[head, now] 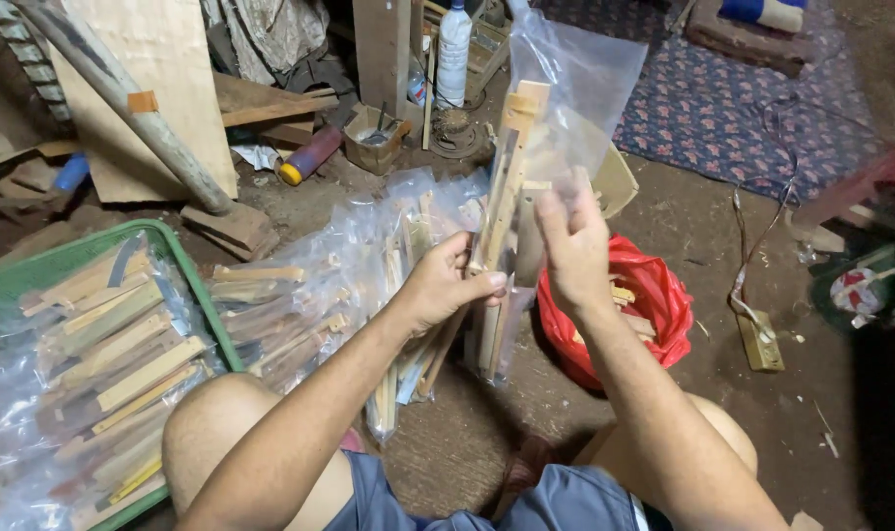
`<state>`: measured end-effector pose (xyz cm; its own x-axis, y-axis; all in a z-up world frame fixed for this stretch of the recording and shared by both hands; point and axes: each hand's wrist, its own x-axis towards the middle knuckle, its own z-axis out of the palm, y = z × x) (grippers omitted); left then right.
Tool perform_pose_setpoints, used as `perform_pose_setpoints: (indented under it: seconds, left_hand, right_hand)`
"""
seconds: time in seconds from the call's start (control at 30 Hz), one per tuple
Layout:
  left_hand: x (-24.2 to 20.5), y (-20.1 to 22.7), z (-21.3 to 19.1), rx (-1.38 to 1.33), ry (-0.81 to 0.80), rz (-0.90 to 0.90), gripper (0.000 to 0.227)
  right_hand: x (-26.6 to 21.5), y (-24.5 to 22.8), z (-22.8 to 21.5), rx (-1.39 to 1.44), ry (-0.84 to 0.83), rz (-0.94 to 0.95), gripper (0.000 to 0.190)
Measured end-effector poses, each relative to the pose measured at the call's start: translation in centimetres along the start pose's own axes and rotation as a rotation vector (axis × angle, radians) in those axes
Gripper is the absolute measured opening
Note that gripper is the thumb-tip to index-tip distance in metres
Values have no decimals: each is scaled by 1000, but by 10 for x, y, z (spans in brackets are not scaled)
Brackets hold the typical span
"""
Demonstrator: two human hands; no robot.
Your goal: The person sorts wooden strips from various containers, placing them into plastic bags and a red basket by hand.
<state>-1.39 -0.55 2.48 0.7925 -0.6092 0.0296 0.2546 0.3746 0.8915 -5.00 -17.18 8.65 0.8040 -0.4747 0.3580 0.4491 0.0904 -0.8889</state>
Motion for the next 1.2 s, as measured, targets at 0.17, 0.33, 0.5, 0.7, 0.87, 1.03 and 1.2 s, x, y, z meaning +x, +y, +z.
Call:
perform_pose_setpoints:
  seconds: [0.17,0.33,0.5,0.7,0.87,1.03,1.2]
  left_hand:
    - [0,1,-9,222,43,18,39]
    - [-3,13,-11,306,13,25,41]
    - [-7,17,2,346,46,-10,63]
    - [-6,24,5,375,163,-32,57]
    - [-4,26,1,433,243,12,74]
    - [-5,22,-2,306,246,51,82]
    - [2,3,-23,304,234,74,81]
  right_hand:
    - [-4,17,-9,-131,-13,104,22]
    - [-7,12,15,117,108,182,28]
    - [-5,28,5,228,225,280,29]
    - [2,28,-11,-155,20,392,28]
    - [-2,7,-17,-529,-482,389,40]
    - [-5,11,-14,-445,-424,429,25]
    - [14,-3,-24,-604,-524,353,21]
